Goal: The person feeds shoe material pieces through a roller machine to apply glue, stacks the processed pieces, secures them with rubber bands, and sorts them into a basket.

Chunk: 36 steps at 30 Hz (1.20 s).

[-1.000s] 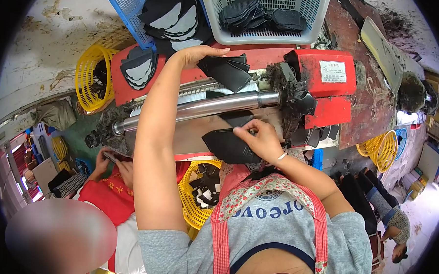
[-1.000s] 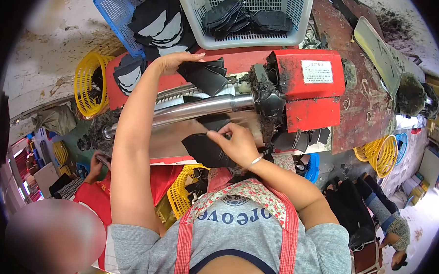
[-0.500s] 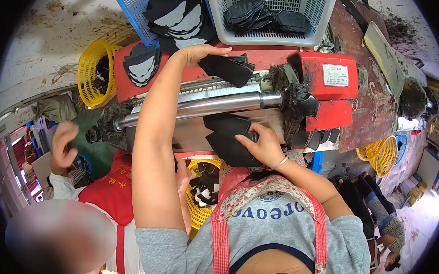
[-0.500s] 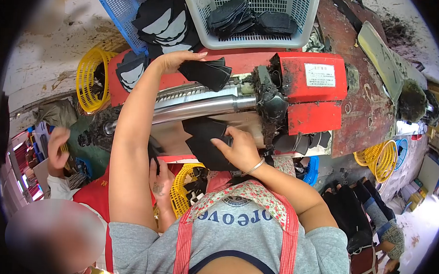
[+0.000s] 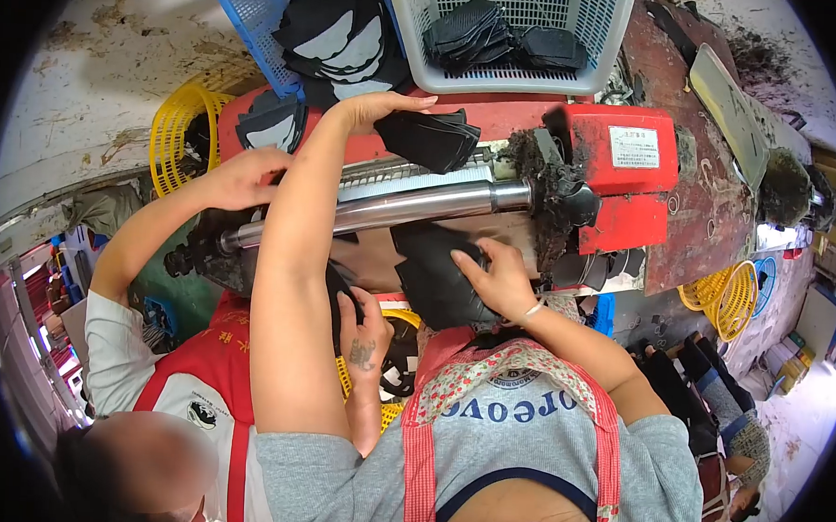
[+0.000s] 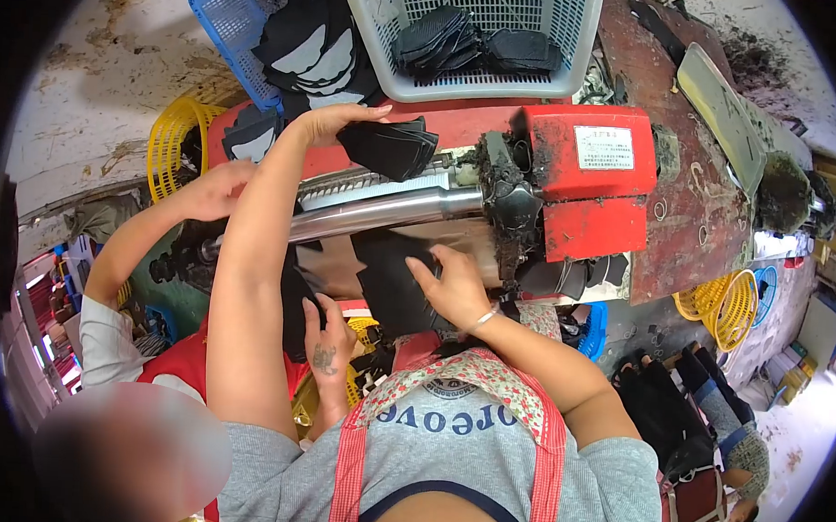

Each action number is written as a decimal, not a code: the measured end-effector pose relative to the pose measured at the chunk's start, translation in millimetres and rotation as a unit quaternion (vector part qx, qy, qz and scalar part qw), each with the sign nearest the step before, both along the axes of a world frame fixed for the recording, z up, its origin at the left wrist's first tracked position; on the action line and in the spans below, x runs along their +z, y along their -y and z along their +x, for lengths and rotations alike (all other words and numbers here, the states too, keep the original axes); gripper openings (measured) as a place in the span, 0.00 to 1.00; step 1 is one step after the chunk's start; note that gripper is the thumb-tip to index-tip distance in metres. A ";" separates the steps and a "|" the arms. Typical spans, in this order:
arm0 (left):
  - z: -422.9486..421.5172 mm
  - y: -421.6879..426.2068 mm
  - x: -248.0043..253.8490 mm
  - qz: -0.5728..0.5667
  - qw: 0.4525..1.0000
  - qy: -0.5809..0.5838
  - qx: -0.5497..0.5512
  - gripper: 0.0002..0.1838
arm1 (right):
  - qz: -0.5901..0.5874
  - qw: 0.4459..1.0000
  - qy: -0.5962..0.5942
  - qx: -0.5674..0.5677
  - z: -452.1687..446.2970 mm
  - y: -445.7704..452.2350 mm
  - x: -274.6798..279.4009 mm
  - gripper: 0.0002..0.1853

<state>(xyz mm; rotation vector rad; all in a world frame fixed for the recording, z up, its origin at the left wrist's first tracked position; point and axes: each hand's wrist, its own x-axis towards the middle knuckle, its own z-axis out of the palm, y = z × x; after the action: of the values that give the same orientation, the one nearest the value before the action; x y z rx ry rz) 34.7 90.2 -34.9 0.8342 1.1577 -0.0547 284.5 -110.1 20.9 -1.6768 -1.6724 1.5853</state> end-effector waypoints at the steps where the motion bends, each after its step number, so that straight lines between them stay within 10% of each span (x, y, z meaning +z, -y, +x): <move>1: -0.2 0.1 -1.4 -0.002 1.000 0.000 0.000 0.36 | 0.001 1.000 0.025 0.000 -3.0 -1.8 0.6 0.20; 36: 6.1 -12.9 -4.4 -0.041 0.998 0.003 0.046 0.31 | -0.005 0.998 -0.058 0.021 8.4 3.7 8.3 0.17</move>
<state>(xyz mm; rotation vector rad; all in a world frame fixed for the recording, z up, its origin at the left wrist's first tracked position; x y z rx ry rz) 40.8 103.0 -39.3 0.7087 1.1792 -0.0238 292.8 -113.7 29.2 -1.5324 -1.6542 1.6791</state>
